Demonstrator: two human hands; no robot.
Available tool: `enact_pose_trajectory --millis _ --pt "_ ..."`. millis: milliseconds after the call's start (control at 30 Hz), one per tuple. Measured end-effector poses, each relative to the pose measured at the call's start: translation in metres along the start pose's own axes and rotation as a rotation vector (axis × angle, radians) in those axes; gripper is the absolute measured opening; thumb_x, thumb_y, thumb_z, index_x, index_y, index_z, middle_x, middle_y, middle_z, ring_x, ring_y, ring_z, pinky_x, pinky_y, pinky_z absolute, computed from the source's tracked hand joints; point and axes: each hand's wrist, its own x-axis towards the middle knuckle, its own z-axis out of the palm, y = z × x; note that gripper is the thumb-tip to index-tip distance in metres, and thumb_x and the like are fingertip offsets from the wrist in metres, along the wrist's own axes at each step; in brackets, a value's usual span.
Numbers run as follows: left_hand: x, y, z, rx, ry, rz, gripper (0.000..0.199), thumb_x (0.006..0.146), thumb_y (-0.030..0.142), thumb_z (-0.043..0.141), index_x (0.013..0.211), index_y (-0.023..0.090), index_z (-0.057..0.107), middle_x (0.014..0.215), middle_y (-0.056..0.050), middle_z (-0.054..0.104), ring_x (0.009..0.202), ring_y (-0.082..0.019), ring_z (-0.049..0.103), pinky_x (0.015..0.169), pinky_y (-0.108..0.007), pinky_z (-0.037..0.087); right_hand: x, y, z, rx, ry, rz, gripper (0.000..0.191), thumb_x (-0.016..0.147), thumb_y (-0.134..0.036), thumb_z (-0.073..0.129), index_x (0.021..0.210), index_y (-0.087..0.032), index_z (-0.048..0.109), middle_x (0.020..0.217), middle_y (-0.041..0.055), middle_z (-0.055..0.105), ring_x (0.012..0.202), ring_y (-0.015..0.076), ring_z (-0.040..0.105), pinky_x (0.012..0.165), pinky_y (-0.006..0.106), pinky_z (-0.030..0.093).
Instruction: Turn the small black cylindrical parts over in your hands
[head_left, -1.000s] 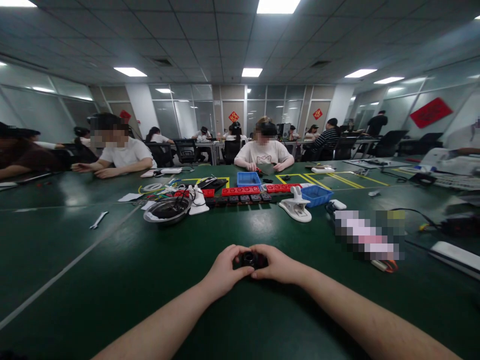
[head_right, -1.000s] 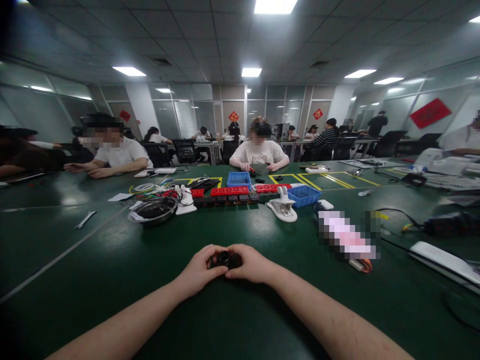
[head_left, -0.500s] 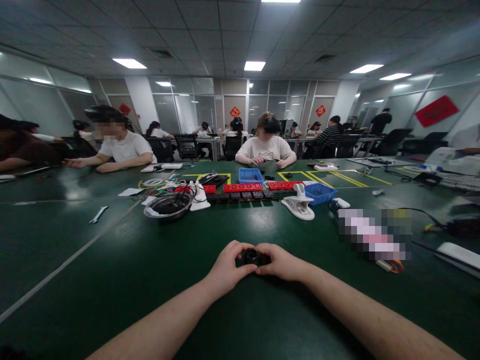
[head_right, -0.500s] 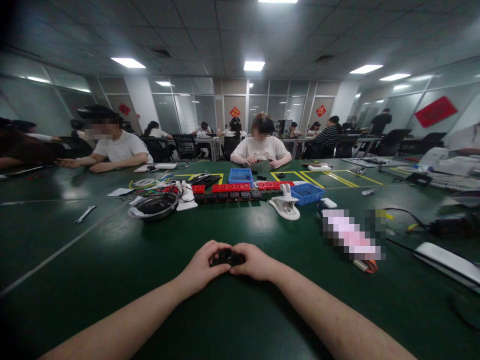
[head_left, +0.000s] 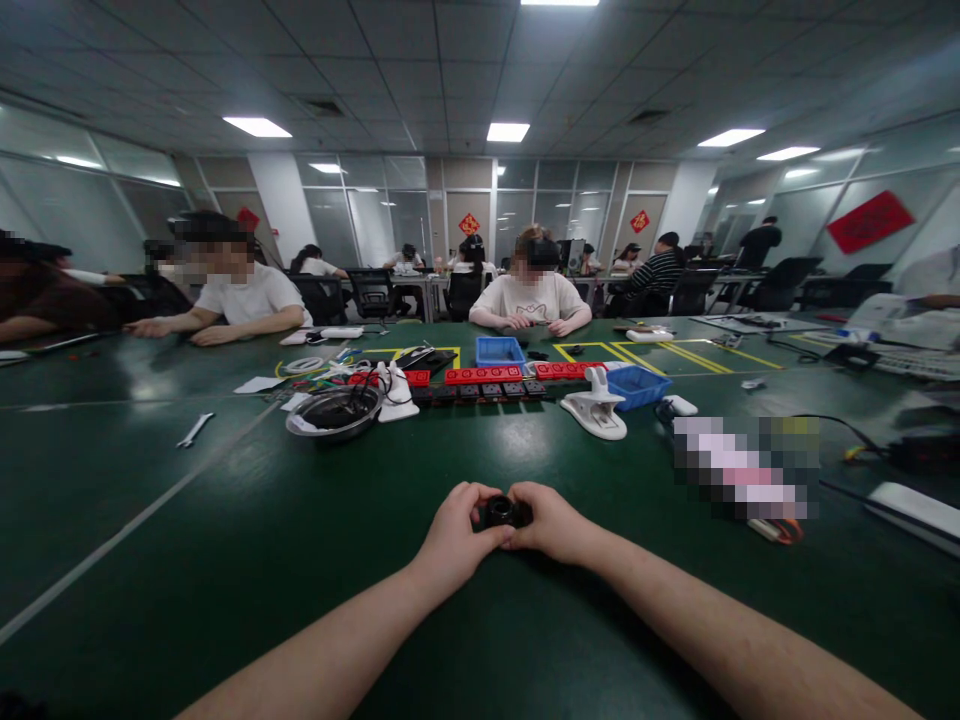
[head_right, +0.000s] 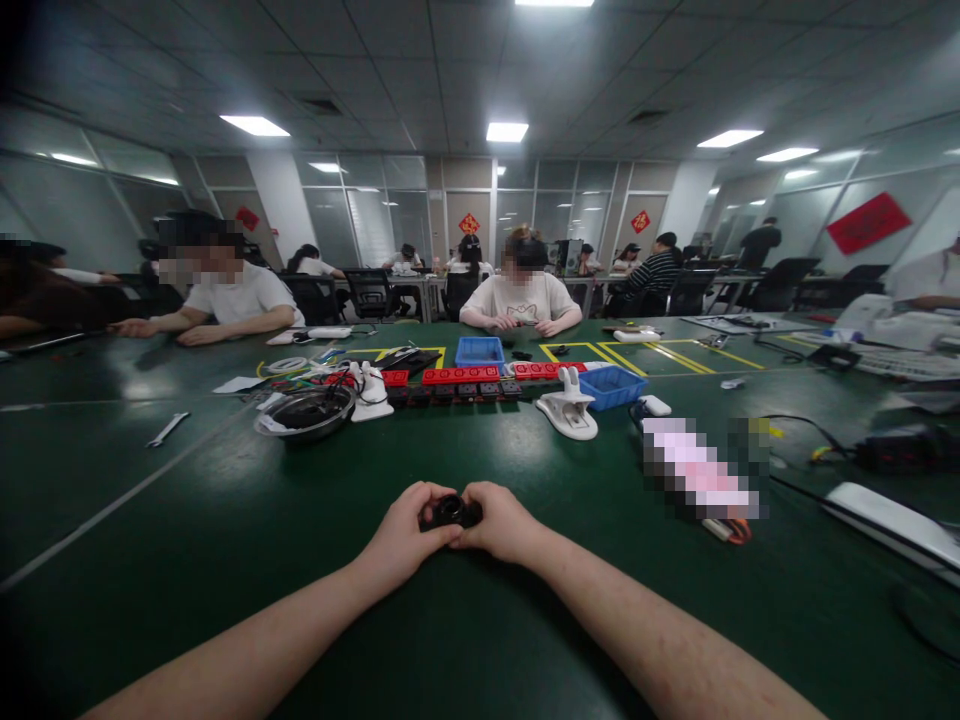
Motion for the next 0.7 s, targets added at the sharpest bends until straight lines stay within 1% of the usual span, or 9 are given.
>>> enact_pose_trajectory --millis 67,133,200,267,367,433,467,600,700 --pt "0.0 0.001 0.004 0.017 0.06 -0.023 0.028 0.06 0.023 0.064 0.086 0.018 0.055 0.08 -0.001 0.049 0.069 -0.015 0.046 0.061 -0.026 0.038 0.0 -0.004 0.007 -0.127 0.098 0.049 0.028 0.054 -0.03 0.066 0.068 -0.016 0.047 0.067 -0.0013 0.049 0.058 0.0109 0.043 0.047 0.02 0.029" --pt "-0.001 0.002 0.006 0.035 0.101 -0.035 0.027 0.06 0.023 0.063 0.086 0.018 0.054 0.08 -0.001 0.049 0.069 -0.016 0.047 0.061 -0.027 0.039 -0.001 -0.009 0.013 -0.256 0.162 0.075 0.025 0.059 -0.031 0.062 0.072 -0.016 0.047 0.07 0.0017 0.051 0.061 0.0131 0.046 0.051 0.023 0.032" --pt "0.0 0.003 0.007 0.047 0.118 -0.043 0.027 0.06 0.023 0.063 0.086 0.018 0.054 0.079 -0.001 0.049 0.068 -0.016 0.046 0.061 -0.027 0.039 -0.002 -0.013 0.017 -0.349 0.187 0.064 0.021 0.063 -0.029 0.058 0.074 -0.015 0.048 0.074 0.0045 0.053 0.066 0.0156 0.048 0.057 0.026 0.034" --pt "0.0 0.003 0.005 0.039 0.104 -0.038 0.028 0.061 0.022 0.063 0.087 0.018 0.054 0.079 -0.001 0.049 0.067 -0.016 0.046 0.062 -0.027 0.039 -0.005 -0.015 0.016 -0.364 0.183 0.038 0.022 0.063 -0.03 0.058 0.076 -0.015 0.049 0.077 0.0059 0.053 0.07 0.0174 0.049 0.061 0.028 0.036" --pt "0.0 0.003 0.001 0.013 0.026 0.001 0.027 0.062 0.021 0.062 0.088 0.018 0.055 0.08 -0.001 0.048 0.069 -0.015 0.046 0.062 -0.026 0.038 -0.009 -0.013 0.007 -0.23 0.131 -0.053 0.039 0.057 -0.037 0.064 0.087 -0.015 0.051 0.086 0.0062 0.053 0.077 0.0189 0.05 0.065 0.029 0.038" --pt "0.0 0.002 -0.002 -0.002 -0.043 0.036 0.027 0.063 0.021 0.061 0.09 0.02 0.056 0.08 0.0 0.048 0.07 -0.015 0.045 0.062 -0.025 0.038 -0.01 -0.009 -0.001 -0.098 0.06 -0.135 0.05 0.054 -0.035 0.068 0.097 -0.017 0.05 0.093 0.0053 0.052 0.083 0.0191 0.049 0.07 0.029 0.038" --pt "0.0 0.001 -0.003 -0.007 -0.072 0.05 0.028 0.063 0.022 0.061 0.091 0.02 0.056 0.079 0.0 0.048 0.07 -0.015 0.045 0.062 -0.024 0.037 -0.011 -0.007 -0.005 -0.034 0.004 -0.161 0.051 0.054 -0.031 0.069 0.1 -0.017 0.05 0.094 0.0044 0.053 0.084 0.0187 0.049 0.071 0.029 0.038" --pt "0.001 -0.001 -0.007 -0.022 -0.149 0.09 0.031 0.064 0.022 0.062 0.094 0.022 0.056 0.079 0.0 0.048 0.07 -0.014 0.046 0.062 -0.023 0.037 -0.008 -0.002 -0.018 0.145 -0.22 -0.193 0.038 0.062 -0.017 0.063 0.099 -0.016 0.053 0.089 0.0011 0.056 0.079 0.0152 0.051 0.069 0.025 0.039" --pt "0.002 -0.001 -0.008 -0.018 -0.17 0.094 0.032 0.064 0.022 0.062 0.095 0.023 0.056 0.08 0.0 0.047 0.071 -0.014 0.045 0.062 -0.023 0.036 -0.006 0.0 -0.021 0.132 -0.227 -0.192 0.03 0.063 -0.016 0.061 0.093 -0.016 0.055 0.084 0.0001 0.056 0.076 0.0142 0.051 0.066 0.024 0.039"
